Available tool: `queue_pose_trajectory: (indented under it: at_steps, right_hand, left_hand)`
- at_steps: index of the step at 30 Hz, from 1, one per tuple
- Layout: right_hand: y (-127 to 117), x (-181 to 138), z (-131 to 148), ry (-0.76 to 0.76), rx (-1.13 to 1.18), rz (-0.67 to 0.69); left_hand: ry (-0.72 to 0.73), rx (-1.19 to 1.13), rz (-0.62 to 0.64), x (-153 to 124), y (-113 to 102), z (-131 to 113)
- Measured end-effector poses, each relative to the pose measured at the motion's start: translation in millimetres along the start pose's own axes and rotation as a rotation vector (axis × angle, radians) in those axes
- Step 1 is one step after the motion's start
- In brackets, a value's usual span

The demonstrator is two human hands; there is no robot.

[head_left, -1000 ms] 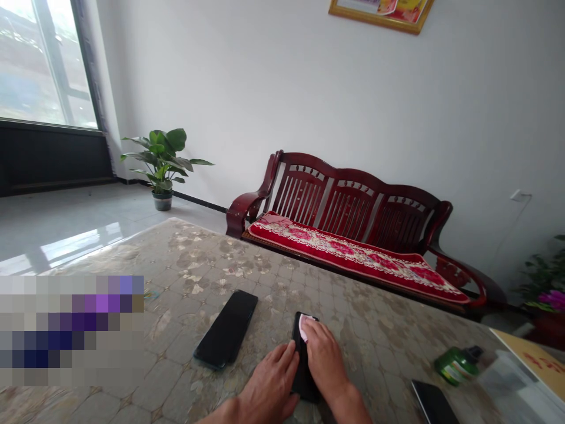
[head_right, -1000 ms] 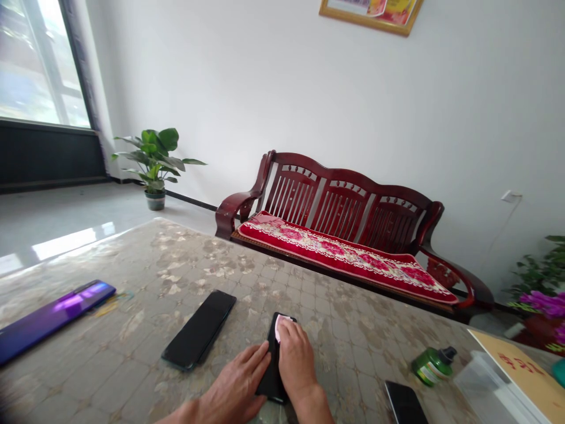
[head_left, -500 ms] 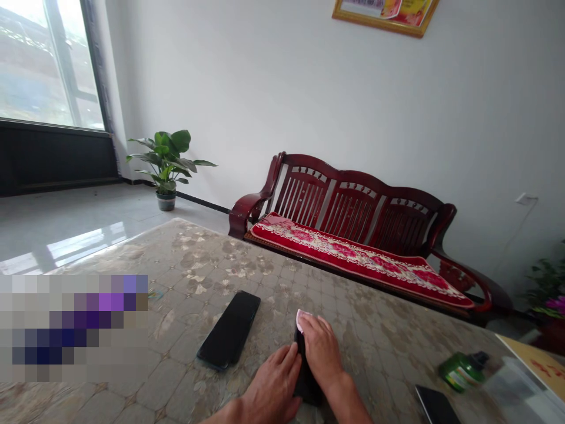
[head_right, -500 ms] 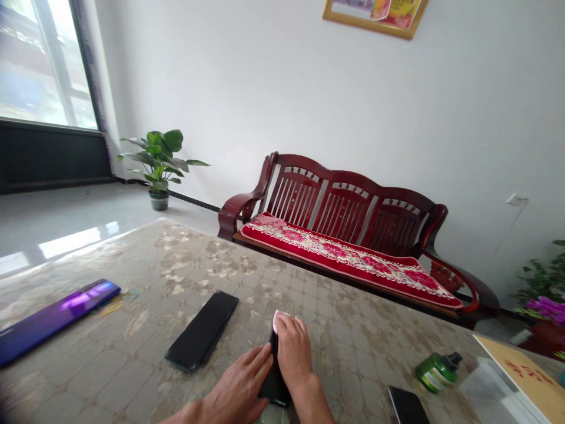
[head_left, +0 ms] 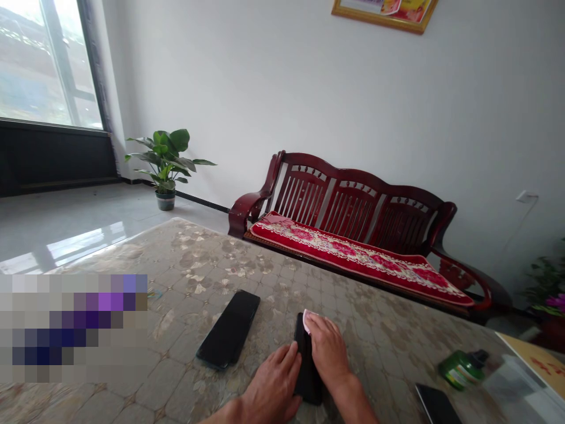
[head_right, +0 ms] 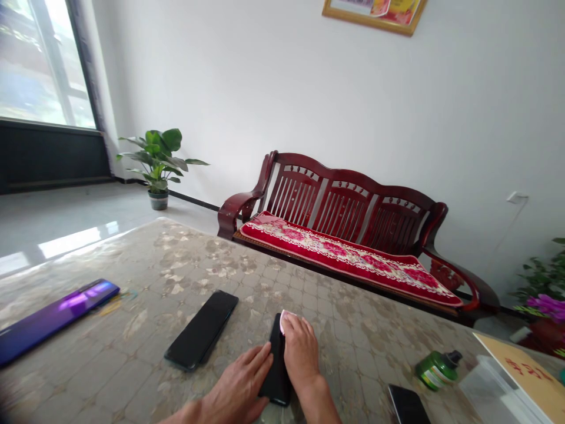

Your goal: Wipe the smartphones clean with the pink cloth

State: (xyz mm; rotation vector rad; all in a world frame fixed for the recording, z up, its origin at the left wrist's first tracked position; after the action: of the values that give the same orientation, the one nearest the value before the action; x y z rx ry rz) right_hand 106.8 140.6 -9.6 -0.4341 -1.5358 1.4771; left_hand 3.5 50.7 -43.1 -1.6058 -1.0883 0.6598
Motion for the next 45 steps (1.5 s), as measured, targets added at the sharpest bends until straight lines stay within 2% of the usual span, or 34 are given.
queue_pose_trajectory:
  at_steps: [3, 7, 9, 17, 25, 27, 34, 41, 45]
  right_hand:
    - [1.0, -8.2, -2.4, -0.002, -0.015, -0.013]
    - [-0.9, -37.9, -3.1, -0.094, 0.007, -0.069]
    - [-2.3, -42.2, -4.5, -0.112, 0.014, -0.076]
    - [-2.7, -1.5, -9.3, -0.007, -0.002, -0.033]
    - [-3.5, -46.5, 4.7, -0.115, 0.05, -0.045]
    - [-3.3, -43.1, 6.9, -0.103, 0.063, -0.04]
    - [0.5, -2.0, 10.6, -0.003, 0.008, -0.002]
    - [6.2, -38.2, 12.9, -0.079, 0.097, -0.002]
    - [4.9, -22.9, 12.4, -0.034, 0.092, 0.039]
  left_hand:
    - [0.012, 0.016, -0.009, 0.3, -2.8, -1.9]
    - [0.007, 0.049, -0.009, 0.6, -5.2, -4.6]
    - [0.011, 0.071, -0.017, 0.5, -5.2, -5.1]
    - [0.032, 0.101, -0.037, -0.1, -10.0, -6.5]
    - [0.034, 0.126, -0.034, 4.1, 1.5, -4.8]
    - [0.031, 0.129, -0.026, 4.6, 1.9, -5.1]
    - [0.014, 0.104, 0.003, 3.0, -2.6, -5.1]
    - [0.036, 0.097, -0.1, 6.5, 5.8, -3.4]
    - [0.042, 0.128, -0.054, 5.5, 2.7, -6.0]
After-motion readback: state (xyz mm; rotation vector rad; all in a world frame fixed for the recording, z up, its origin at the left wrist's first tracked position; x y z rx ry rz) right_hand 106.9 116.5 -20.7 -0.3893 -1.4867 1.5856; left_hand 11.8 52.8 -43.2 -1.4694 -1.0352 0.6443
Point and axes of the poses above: each hand's wrist, its own x-axis towards the middle knuckle, its own y-axis out of the palm, z = x × y, the point moved 5 cm from there along x, towards the middle knuckle, and after that the axes turned 2 degrees about y, right-handed, at the moved point
